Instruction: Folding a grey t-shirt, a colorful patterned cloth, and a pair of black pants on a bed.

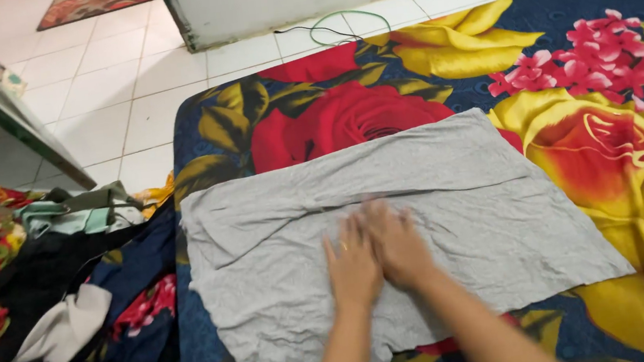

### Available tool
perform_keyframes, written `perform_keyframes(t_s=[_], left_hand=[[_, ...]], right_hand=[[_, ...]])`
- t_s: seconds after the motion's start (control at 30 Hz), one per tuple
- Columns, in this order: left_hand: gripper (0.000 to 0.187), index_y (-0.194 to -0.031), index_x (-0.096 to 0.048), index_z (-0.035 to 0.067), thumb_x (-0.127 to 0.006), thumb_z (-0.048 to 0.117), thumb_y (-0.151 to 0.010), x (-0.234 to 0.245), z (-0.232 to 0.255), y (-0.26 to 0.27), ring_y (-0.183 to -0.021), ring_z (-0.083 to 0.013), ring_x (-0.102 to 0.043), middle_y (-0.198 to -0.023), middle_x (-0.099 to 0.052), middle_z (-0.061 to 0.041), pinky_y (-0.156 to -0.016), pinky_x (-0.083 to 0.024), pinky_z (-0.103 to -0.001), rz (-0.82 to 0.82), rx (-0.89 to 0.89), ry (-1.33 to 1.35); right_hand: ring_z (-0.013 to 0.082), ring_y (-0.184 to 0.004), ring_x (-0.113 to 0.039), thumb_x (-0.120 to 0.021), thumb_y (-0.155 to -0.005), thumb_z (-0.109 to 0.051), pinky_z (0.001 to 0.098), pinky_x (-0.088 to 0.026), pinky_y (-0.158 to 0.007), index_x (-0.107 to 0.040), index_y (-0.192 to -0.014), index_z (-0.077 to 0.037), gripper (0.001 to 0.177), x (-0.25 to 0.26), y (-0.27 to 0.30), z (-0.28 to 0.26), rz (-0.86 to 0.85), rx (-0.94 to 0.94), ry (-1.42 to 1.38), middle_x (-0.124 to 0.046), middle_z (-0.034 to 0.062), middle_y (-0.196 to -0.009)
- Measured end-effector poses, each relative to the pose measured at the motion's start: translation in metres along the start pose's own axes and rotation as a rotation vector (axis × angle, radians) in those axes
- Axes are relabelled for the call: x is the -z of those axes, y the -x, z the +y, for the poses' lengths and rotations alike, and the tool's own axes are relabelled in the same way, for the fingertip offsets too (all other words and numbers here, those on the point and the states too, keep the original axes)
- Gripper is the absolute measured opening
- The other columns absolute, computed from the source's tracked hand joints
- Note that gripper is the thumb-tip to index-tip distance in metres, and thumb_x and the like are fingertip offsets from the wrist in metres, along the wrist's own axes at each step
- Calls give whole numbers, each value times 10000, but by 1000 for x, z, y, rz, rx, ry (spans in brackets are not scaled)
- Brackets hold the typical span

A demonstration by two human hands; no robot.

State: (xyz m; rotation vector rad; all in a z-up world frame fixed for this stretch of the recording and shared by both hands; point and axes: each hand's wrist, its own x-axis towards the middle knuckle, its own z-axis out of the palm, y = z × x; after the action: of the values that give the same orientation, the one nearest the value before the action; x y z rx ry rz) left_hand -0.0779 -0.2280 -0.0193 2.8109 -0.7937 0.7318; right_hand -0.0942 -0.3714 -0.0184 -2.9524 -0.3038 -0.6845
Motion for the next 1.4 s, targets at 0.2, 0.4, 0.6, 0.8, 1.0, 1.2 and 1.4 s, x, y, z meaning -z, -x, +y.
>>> perform_keyframes(t_s=[0.2, 0.4, 0.6, 0.8, 1.0, 1.2, 1.4], left_hand=[[630, -1526, -440, 280, -496, 537, -954, 41, -24, 36, -1486, -379, -296, -1602, -390, -149, -1193, -162, -625, -37, 164, 141], [673, -1516, -418, 333, -472, 632, -914, 57, -70, 34, -1507, -352, -232, -1625, -306, -96, -1171, -113, -652, -185, 296, 12], [688, -1559, -372, 307, -434, 608, -944, 39, -112, 36, -1510, -300, -220, -1618, -287, -109, -1180, -86, -673, -228, 344, -12], [753, -1454, -547, 47, -472, 629, -984, 116, -41, -16, -1456, -357, -431, -1554, -476, -202, -1174, -292, -630, -835, 367, 86], [1051, -1472, -371, 88, -827, 653, -713, 162, 71, 25, -1376, -411, -360, -1501, -382, -231, -988, -444, -612, -975, -33, 179], [473, -1323, -473, 117, -682, 251, -920, 111, 73, 67, -1149, -368, -542, -1234, -532, -143, -754, -552, -564, -773, -87, -17], [263, -1190, -556, 109, -615, 204, -953, 120, 27, 76, -1002, -318, -624, -1107, -584, -117, -648, -566, -485, -598, 11, -209]], right_hand=[[356, -1499, -291, -399, -1013, -489, 645, -219, -1173, -337, -1581, -323, 595, 40, 42, 30, -224, -153, 55, -267, 82, -1669], [325, -1546, -170, -268, -997, -631, 646, -157, -1191, -207, -1609, -395, 659, 63, 84, 133, -414, -436, 250, -136, 24, -1708], [304, -1556, -97, -238, -979, -650, 710, -88, -1166, -81, -1606, -464, 672, 90, 134, 214, -554, -697, 277, -42, -14, -1712], [332, -1539, -270, -328, -1014, -610, 748, -167, -1165, -216, -1618, -410, 645, 107, 98, 222, -835, -649, 468, -254, -6, -1698], [339, -1317, -550, -839, -697, -652, 464, -473, -1131, -502, -1430, -347, 863, 156, 59, 136, -832, -319, -202, -568, 151, -1354], [358, -1329, -449, -967, -565, -205, 437, -433, -1104, -255, -1572, -361, 1243, 193, 63, 102, -981, -118, -46, -450, 118, -1375], [304, -1211, -602, -741, -713, -73, 430, -550, -929, -552, -1291, -268, 640, 152, 111, 187, -678, -25, 144, -612, 51, -1256]])
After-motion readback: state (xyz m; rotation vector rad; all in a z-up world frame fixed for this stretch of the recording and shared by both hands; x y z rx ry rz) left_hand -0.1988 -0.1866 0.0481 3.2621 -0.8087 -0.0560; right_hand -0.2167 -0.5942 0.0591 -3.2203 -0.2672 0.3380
